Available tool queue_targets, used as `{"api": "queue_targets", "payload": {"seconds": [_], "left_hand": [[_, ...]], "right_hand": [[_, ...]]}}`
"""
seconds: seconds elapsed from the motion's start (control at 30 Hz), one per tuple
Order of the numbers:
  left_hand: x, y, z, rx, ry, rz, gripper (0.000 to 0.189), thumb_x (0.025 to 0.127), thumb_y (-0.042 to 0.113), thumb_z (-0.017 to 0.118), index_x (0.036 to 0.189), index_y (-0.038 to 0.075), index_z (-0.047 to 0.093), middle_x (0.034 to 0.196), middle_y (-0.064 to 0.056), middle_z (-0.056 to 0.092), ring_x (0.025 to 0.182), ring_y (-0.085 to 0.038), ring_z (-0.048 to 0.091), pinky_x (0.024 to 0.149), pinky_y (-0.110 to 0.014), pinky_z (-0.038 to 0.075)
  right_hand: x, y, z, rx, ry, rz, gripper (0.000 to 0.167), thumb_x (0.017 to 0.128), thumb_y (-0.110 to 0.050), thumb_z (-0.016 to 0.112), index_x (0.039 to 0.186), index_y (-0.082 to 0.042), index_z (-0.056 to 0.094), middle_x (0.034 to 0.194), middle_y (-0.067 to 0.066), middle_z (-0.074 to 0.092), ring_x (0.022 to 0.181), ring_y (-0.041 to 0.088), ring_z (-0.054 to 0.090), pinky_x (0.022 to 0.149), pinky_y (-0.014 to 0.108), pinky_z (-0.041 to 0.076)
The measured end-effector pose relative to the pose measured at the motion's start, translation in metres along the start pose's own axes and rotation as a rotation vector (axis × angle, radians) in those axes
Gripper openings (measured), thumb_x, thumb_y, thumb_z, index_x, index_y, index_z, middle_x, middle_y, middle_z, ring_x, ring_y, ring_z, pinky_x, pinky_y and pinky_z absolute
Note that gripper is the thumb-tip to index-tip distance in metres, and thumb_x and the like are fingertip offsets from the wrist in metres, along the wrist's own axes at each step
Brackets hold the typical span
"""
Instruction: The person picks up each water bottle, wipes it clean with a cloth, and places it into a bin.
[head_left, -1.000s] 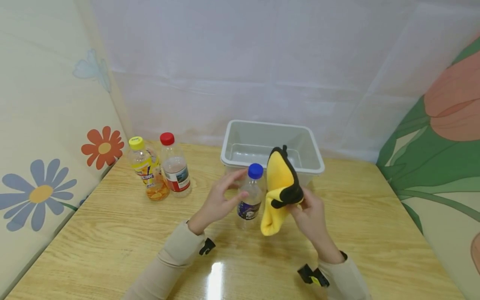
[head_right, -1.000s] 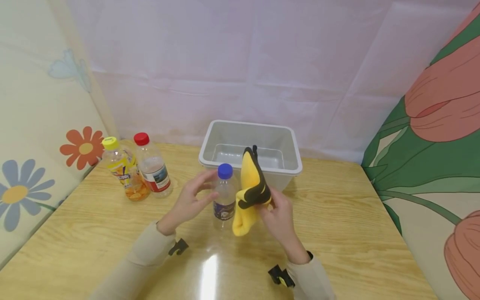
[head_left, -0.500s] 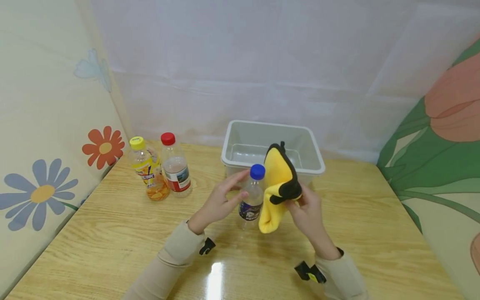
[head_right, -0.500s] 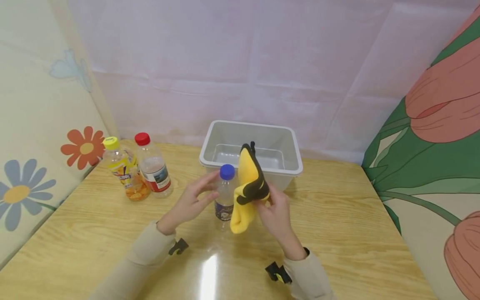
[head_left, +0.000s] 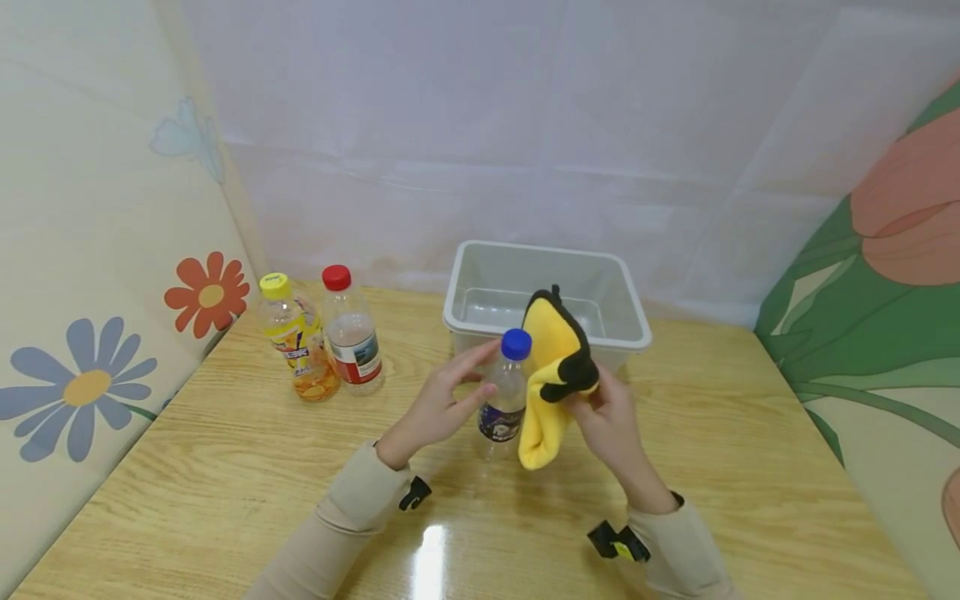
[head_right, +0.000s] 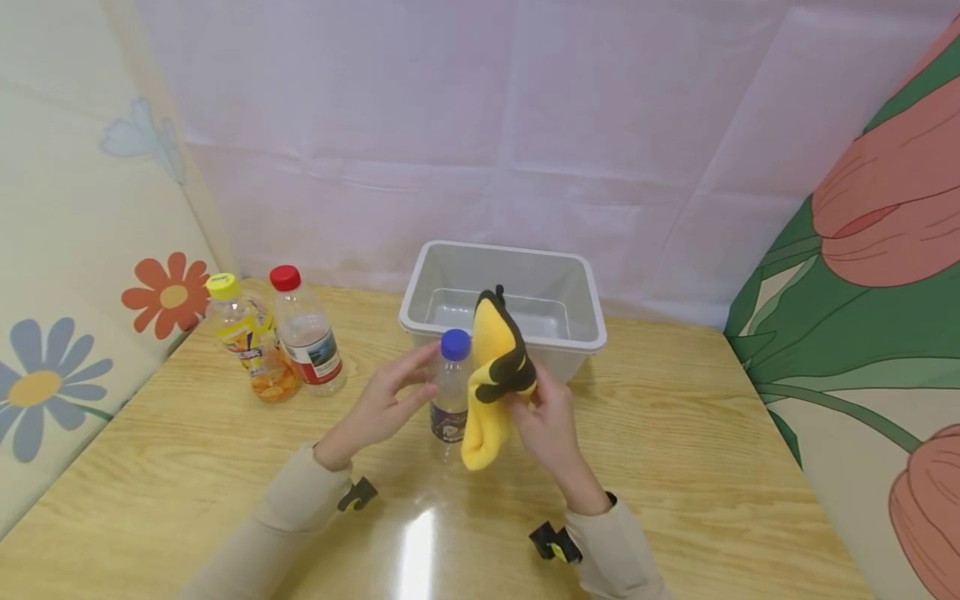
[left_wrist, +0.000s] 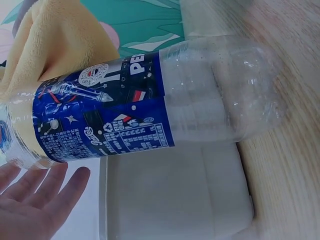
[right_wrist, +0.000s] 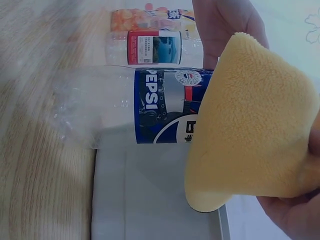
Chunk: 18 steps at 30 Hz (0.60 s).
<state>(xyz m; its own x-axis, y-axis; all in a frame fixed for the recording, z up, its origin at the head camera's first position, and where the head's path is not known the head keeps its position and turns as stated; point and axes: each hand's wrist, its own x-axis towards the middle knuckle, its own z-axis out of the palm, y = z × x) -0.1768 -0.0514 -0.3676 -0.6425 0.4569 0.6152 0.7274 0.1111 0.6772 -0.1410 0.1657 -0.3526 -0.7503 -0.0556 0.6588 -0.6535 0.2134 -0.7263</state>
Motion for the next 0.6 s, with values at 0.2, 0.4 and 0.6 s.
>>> {"api": "queue_targets", "payload": {"seconds": [0.2, 0.4, 0.6], "left_hand": [[-0.0001, 0.0004, 0.0001, -0.012, -0.005, 0.008, 0.051, 0.088, 0.003, 0.056, 0.135, -0.004, 0.037, 0.138, -0.017, 0.040, 0.118, -0.028, 0.046, 0.085, -0.033, 0.051], [-0.0017, 0.0005, -0.0002, -0.030, -0.017, -0.009, 0.052, 0.088, -0.001, 0.055, 0.135, -0.005, 0.035, 0.139, -0.018, 0.038, 0.120, -0.030, 0.044, 0.085, -0.035, 0.051], [-0.0016, -0.0002, 0.0002, -0.044, -0.021, -0.018, 0.052, 0.088, -0.003, 0.054, 0.136, -0.005, 0.034, 0.139, -0.018, 0.037, 0.121, -0.031, 0.044, 0.086, -0.032, 0.050]], "right_hand": [[-0.0002, -0.0009, -0.0003, -0.019, -0.031, 0.096, 0.036, 0.067, 0.028, 0.052, 0.100, 0.015, 0.057, 0.091, -0.017, 0.061, 0.077, 0.004, 0.059, 0.061, 0.019, 0.054], [-0.0010, 0.0022, -0.0013, -0.030, -0.096, 0.134, 0.032, 0.069, 0.025, 0.053, 0.099, 0.013, 0.058, 0.089, -0.010, 0.062, 0.076, 0.005, 0.059, 0.062, 0.021, 0.054], [-0.0025, 0.0051, -0.0028, -0.065, -0.131, 0.142, 0.028, 0.070, 0.023, 0.056, 0.096, 0.011, 0.059, 0.086, 0.019, 0.063, 0.070, 0.005, 0.058, 0.058, 0.022, 0.053]]}}
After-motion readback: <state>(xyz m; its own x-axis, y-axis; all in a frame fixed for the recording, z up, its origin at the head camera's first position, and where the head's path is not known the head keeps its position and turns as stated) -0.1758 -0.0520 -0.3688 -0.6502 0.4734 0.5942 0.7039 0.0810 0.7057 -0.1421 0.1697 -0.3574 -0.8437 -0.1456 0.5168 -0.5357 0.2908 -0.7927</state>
